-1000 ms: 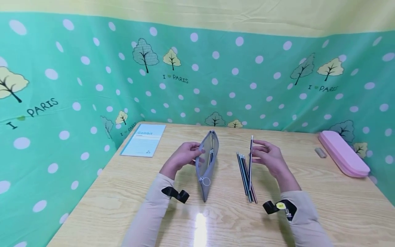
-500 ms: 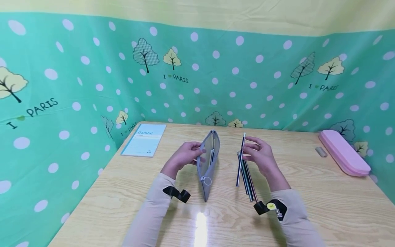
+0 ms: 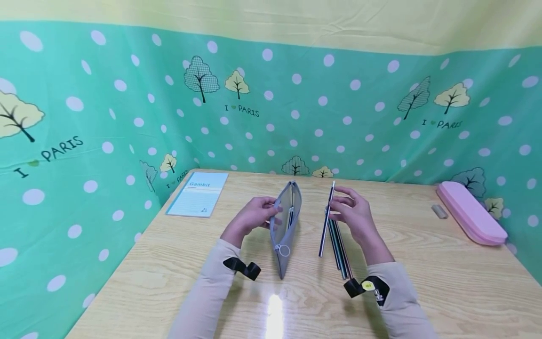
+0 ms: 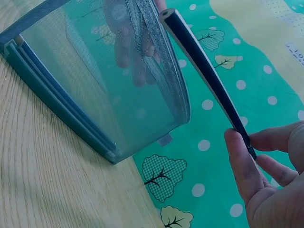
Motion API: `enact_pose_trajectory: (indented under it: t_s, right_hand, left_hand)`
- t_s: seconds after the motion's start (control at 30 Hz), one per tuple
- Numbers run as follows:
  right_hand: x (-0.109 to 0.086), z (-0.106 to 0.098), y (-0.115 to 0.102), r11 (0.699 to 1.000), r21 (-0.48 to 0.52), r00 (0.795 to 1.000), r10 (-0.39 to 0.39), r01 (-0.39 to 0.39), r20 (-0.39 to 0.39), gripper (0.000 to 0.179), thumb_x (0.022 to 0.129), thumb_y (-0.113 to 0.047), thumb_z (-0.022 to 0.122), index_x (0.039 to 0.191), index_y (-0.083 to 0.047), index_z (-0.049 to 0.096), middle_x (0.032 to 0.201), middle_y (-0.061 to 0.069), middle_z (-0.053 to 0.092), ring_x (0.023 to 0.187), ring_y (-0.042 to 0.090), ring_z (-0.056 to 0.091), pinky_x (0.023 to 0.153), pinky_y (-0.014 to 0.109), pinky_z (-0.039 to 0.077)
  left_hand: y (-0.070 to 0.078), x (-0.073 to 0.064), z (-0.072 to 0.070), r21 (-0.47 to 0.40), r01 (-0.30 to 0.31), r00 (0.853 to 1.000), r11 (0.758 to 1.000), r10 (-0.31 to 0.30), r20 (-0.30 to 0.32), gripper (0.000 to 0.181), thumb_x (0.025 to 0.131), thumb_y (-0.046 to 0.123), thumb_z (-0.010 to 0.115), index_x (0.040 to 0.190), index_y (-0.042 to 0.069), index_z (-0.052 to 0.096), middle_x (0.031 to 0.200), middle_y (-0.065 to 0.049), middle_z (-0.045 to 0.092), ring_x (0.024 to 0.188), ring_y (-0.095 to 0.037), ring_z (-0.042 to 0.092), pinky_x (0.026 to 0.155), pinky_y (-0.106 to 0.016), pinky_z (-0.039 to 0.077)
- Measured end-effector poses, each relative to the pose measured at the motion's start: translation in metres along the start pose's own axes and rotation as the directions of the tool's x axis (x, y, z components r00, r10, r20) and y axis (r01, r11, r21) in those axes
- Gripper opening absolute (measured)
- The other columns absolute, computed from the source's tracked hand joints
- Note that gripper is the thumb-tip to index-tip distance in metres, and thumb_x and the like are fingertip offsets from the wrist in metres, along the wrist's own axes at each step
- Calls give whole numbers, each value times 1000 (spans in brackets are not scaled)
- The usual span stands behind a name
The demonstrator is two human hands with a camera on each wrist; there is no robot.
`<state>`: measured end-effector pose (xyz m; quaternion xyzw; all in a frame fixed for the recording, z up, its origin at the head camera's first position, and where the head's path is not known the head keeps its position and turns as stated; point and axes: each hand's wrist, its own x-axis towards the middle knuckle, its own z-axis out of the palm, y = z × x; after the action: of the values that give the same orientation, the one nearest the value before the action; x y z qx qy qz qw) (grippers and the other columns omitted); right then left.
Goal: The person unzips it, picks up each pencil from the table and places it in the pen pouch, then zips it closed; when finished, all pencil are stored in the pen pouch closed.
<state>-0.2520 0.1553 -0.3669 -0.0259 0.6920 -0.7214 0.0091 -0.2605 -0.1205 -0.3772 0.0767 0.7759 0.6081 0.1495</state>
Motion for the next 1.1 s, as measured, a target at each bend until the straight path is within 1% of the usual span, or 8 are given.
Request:
enact_pose_trajectory:
  t_s: [0.23, 0.4, 0.5, 0.6, 0.7, 0.87, 0.93, 1.1]
  right_hand:
    - [-1, 6, 3, 999, -31, 1000, -21, 21, -9, 44, 101, 7, 56, 144, 9, 47, 107, 6, 58, 84, 5, 70, 78, 21, 62]
    - [-5, 6, 3, 999, -44, 1000, -8, 7, -26, 43, 101, 4, 57, 144, 8, 49, 110, 7, 56, 87, 4, 69, 80, 21, 62]
    - [-7, 4, 1, 999, -42, 999, -3, 1, -42, 44, 102, 4, 56, 145, 7, 49, 110, 6, 55, 88, 5, 68, 81, 21, 62]
    - [-6, 4, -4, 999, -35, 999, -13, 12, -42, 44, 102, 2, 56, 145, 6, 49, 110, 5, 54, 90, 5, 68, 83, 22, 62]
    - [-4, 8, -9, 1000, -10, 999, -24, 23, -37, 44, 102, 2, 57, 145, 5, 49, 110, 4, 55, 91, 7, 68, 84, 23, 61]
    - [-1, 16, -16, 999, 36, 999, -22, 24, -41, 42, 101, 4, 57, 143, 4, 52, 105, 0, 57, 89, 7, 68, 83, 22, 62]
    - [-1, 19, -18, 999, 38, 999, -23, 25, -46, 40, 101, 4, 57, 142, 4, 53, 104, 0, 58, 88, 7, 68, 83, 22, 62]
    - [0, 23, -21, 999, 22, 997, -39, 40, -59, 40, 102, 3, 56, 142, 5, 52, 109, 3, 56, 86, 5, 68, 82, 22, 62]
  left_hand:
    - [0, -1, -1, -1, 1, 1000, 1000, -1, -4, 35, 106, 7, 52, 136, -11, 55, 125, -29, 68, 94, -29, 75, 76, -38, 65]
    - [-2, -1, 1, 5, 12, 1000, 1000, -12, 5, 36, 106, 6, 53, 136, -13, 54, 124, -30, 68, 92, -27, 75, 76, -38, 64]
    - [-4, 0, 2, 11, 12, 1000, 1000, -12, 14, 37, 106, 7, 53, 137, -13, 53, 125, -31, 67, 94, -28, 76, 77, -38, 64]
    - [-3, 0, 2, 16, 7, 1000, 1000, -7, 8, 37, 106, 7, 53, 137, -12, 54, 125, -30, 67, 94, -29, 76, 77, -38, 64]
    - [-1, 0, 0, 15, -1, 1000, 1000, 1, -1, 36, 106, 8, 53, 137, -11, 55, 125, -29, 68, 93, -29, 76, 76, -38, 64]
    - [0, 0, -2, 5, 0, 1000, 1000, 0, 2, 35, 107, 8, 52, 136, -11, 55, 126, -30, 67, 93, -27, 76, 76, -37, 64]
    - [1, -1, -2, 5, 3, 1000, 1000, -3, 0, 35, 107, 7, 52, 136, -11, 54, 127, -30, 67, 93, -26, 76, 76, -37, 64]
    - [0, 0, -3, -1, 4, 1000, 1000, -4, -5, 35, 107, 6, 51, 137, -11, 54, 129, -30, 66, 92, -25, 75, 76, -37, 64]
